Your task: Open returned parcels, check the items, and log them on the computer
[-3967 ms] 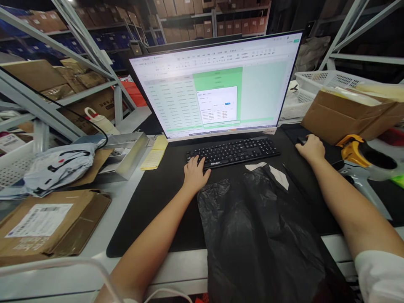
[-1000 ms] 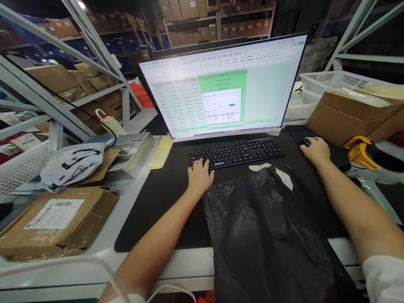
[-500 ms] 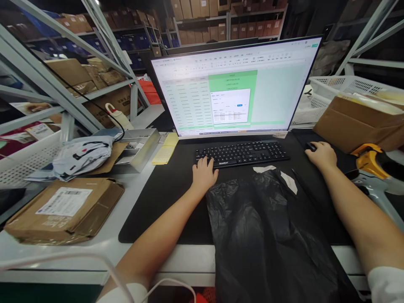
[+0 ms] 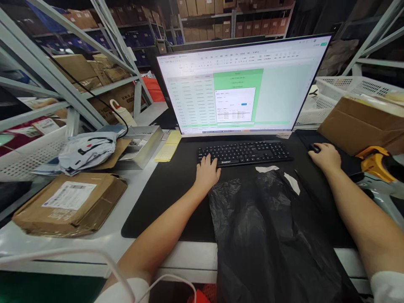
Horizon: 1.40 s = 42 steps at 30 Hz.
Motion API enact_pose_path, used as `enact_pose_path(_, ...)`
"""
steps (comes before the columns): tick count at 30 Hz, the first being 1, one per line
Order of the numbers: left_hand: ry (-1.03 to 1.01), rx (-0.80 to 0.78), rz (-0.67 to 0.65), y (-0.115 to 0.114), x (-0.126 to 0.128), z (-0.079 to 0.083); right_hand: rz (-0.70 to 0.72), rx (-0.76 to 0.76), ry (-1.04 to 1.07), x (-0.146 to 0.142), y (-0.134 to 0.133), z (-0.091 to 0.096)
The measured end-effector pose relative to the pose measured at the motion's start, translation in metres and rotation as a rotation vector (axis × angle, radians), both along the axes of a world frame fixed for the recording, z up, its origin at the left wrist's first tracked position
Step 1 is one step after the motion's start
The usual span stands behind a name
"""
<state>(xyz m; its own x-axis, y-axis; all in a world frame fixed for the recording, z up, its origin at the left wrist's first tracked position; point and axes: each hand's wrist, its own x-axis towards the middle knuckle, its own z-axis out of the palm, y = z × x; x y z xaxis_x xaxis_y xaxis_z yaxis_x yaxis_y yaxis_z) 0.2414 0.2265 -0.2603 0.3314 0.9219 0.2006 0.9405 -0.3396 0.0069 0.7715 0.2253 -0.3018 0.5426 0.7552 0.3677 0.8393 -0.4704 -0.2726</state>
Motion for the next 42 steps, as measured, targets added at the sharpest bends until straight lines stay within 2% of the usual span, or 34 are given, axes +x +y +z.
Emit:
enact_pose_path(9, 0.011, 0.025, 0.008, -0.0016, 0.0006, -0.0002, -0.035, -0.011, 0.002, -0.0004, -0.0006, -0.0006)
enact_pose_path(31, 0.024, 0.057, 0.0, -0.0025, -0.0001, -0.0006, -0.011, 0.016, -0.013, 0.0051, 0.0015, -0.0053)
enact_pose_path(42, 0.014, -0.004, -0.008, -0.0029, 0.0009, 0.0028, -0.023, 0.006, -0.003, 0.0012, 0.0001, -0.002)
